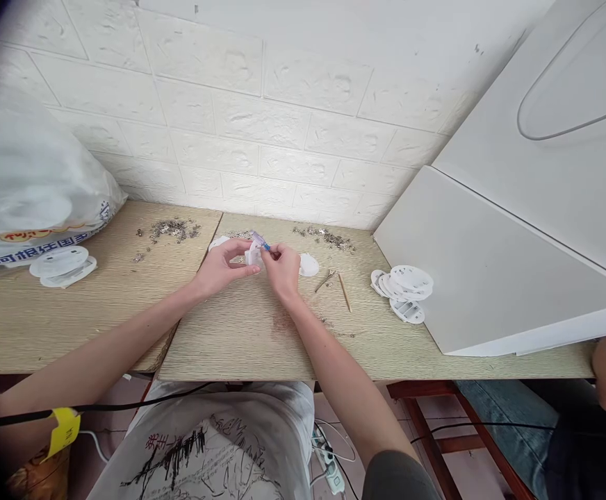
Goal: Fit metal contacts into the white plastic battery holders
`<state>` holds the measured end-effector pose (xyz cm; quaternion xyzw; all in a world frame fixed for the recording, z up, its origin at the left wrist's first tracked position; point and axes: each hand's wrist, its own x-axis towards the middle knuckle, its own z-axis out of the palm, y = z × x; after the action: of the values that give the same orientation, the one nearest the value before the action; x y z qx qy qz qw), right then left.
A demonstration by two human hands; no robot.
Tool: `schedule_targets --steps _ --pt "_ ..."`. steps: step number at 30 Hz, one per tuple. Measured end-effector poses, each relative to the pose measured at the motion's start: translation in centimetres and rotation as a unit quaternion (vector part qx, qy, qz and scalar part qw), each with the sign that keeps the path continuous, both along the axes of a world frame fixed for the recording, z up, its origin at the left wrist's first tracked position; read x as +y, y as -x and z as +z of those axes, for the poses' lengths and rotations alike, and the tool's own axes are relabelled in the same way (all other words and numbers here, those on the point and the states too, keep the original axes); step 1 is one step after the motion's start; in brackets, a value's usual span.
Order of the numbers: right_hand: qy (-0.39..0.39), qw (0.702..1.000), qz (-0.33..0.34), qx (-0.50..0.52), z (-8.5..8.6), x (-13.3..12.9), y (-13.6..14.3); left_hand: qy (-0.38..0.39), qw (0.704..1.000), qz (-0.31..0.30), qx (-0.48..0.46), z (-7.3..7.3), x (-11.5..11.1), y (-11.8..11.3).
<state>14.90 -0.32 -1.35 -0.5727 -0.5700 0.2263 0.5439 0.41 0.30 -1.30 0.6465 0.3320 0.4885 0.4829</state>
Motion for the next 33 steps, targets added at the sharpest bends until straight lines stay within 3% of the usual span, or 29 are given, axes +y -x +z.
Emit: schedule_targets --steps 7,17,24,33 --pt "-0.035 0.991 0.02 -0.127 0.2 -0.5 0.2 0.008 0.999 0.029 0.014 -0.1 0.3 0.3" --pt "-0.036 0.981 0.074 -0.175 0.1 -0.1 -0.2 0.035 0.998 0.032 0.029 0.2 0.2 0.3" --pt "0.002 0.992 0.1 -0.074 1.1 0.0 -1.3 0.075 0.997 -0.003 -0.023 0.7 0.2 0.6" --pt "0.034 0.989 0.13 0.061 0.6 0.9 -1.9 0.125 0.988 -0.035 -0.086 1.3 0.0 0.6"
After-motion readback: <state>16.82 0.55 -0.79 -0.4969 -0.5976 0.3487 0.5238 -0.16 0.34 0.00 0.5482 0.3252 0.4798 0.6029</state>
